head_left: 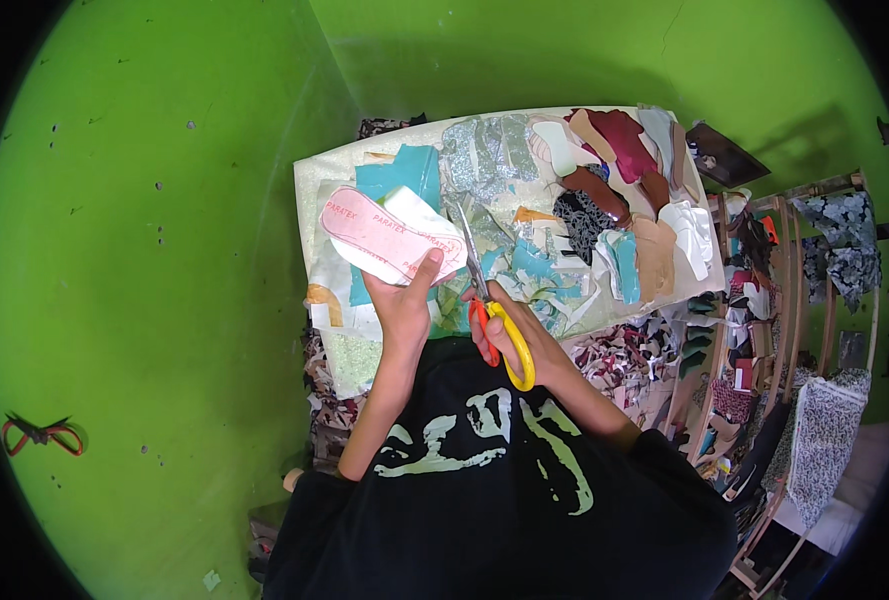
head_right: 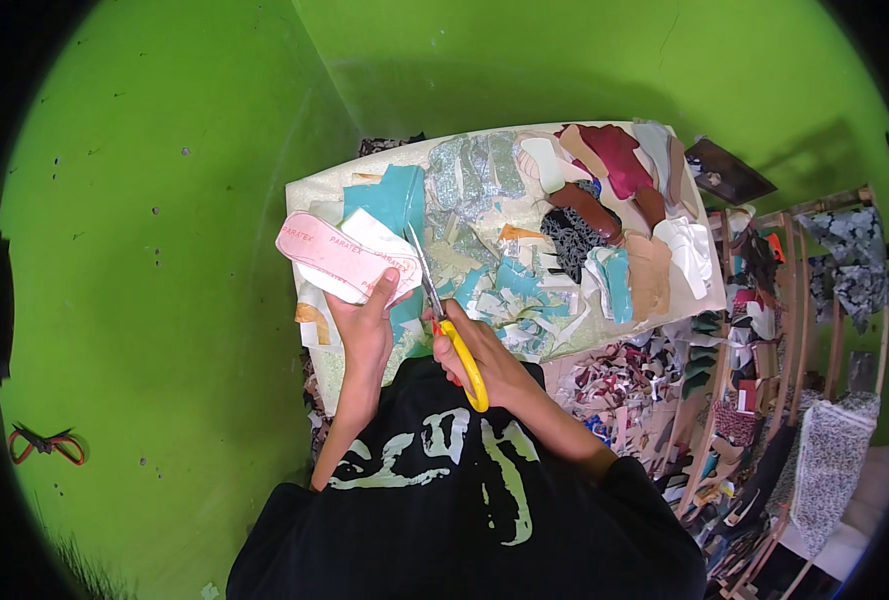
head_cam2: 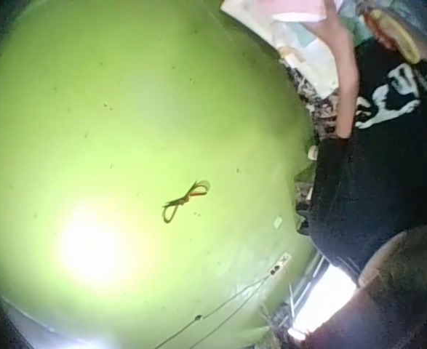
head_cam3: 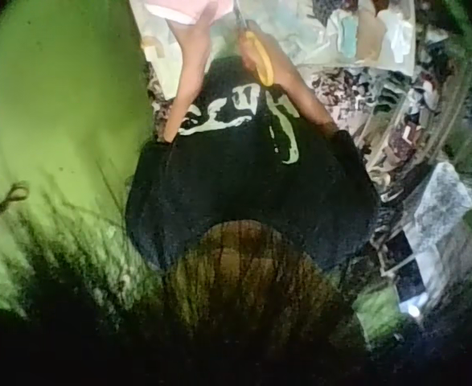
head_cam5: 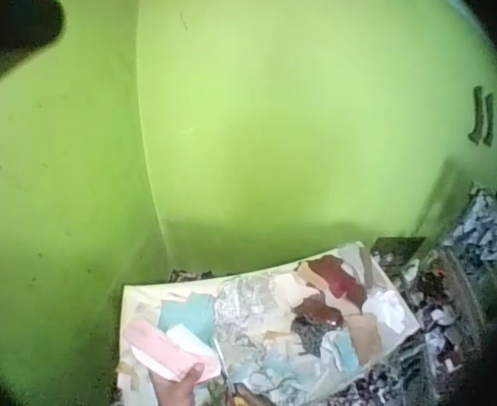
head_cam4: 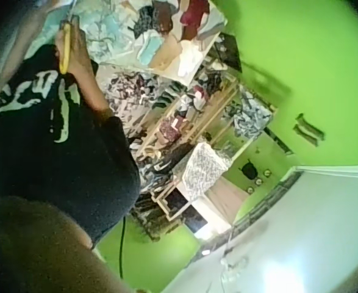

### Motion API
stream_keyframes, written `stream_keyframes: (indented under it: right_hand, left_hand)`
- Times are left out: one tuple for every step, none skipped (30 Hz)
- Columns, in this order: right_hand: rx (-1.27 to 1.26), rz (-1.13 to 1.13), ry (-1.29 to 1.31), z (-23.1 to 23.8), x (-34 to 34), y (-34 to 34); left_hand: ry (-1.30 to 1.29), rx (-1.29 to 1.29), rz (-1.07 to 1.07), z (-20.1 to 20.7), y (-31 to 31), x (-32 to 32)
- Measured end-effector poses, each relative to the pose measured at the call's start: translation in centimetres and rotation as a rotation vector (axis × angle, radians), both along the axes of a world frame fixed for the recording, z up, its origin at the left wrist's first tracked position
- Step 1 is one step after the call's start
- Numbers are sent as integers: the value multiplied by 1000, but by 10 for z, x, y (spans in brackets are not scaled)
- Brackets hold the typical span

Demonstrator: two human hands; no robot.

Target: Cutting out shoe linings/insoles from a fabric sheet using scissors.

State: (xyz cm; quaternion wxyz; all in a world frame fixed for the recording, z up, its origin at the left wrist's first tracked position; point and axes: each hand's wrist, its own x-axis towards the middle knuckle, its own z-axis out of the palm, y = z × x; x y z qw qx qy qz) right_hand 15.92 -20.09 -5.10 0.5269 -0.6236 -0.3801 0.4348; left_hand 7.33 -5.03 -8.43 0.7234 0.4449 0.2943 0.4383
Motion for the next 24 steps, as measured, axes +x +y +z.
stream_keyframes:
  right_hand:
    - [-15,24,18,4,2,-1]
    - [-31,49,37,7,3,-3]
    - [-31,48,37,10,4,-4]
    - [-78,48,69,14,5,-5]
    - [-124,47,101,17,6,-6]
    - [-125,47,101,18,6,-8]
    - [-92,11,108,18,6,-8]
    - [-59,-25,114,18,7,-9]
    - [-58,-24,116,16,9,-10]
    - [-28,-24,80,11,11,-11]
    - [3,-24,44,6,12,-13]
    - [3,-27,45,1,14,-12]
    - [46,0,-68,-2,16,-11]
    - [90,27,-182,-4,17,-10]
    - [90,25,-181,-2,16,-10]
    - [94,51,-153,0,15,-10]
    - [98,78,-125,3,15,-10]
    - [99,77,-126,5,15,-11]
    - [57,84,-38,9,14,-12]
    - [16,91,50,12,14,-13]
    - [17,94,50,15,15,-13]
    - [-7,105,99,17,16,-14]
    - [-31,118,148,19,16,-15]
    - [-32,118,148,19,14,-15]
  left_hand:
    - [-18,-35,-4,6,-2,1]
    - [-37,-69,-7,9,-3,2]
    - [-36,-70,-8,7,-2,2]
    - [-41,-64,-3,5,0,1]
    - [-45,-59,3,4,1,0]
    - [-45,-60,3,5,1,0]
    - [-50,-56,5,7,2,0]
    - [-55,-53,7,10,3,0]
    - [-54,-52,8,12,5,-1]
    - [-59,-46,-8,13,6,-3]
    - [-65,-40,-24,13,6,-4]
    - [-63,-40,-28,13,7,-5]
    - [-62,-26,-54,14,7,-6]
    - [-61,-12,-82,15,8,-7]
    - [-60,-12,-84,16,8,-8]
    - [-55,0,-134,16,8,-9]
    - [-50,13,-183,17,8,-9]
    - [-51,14,-183,16,8,-9]
    - [-44,10,-175,16,8,-9]
    - [-37,6,-167,15,8,-9]
    - [-37,7,-164,13,9,-9]
    - [-49,24,-167,10,10,-9]
    - [-60,42,-168,9,12,-10]
    - [-60,41,-168,10,12,-10]
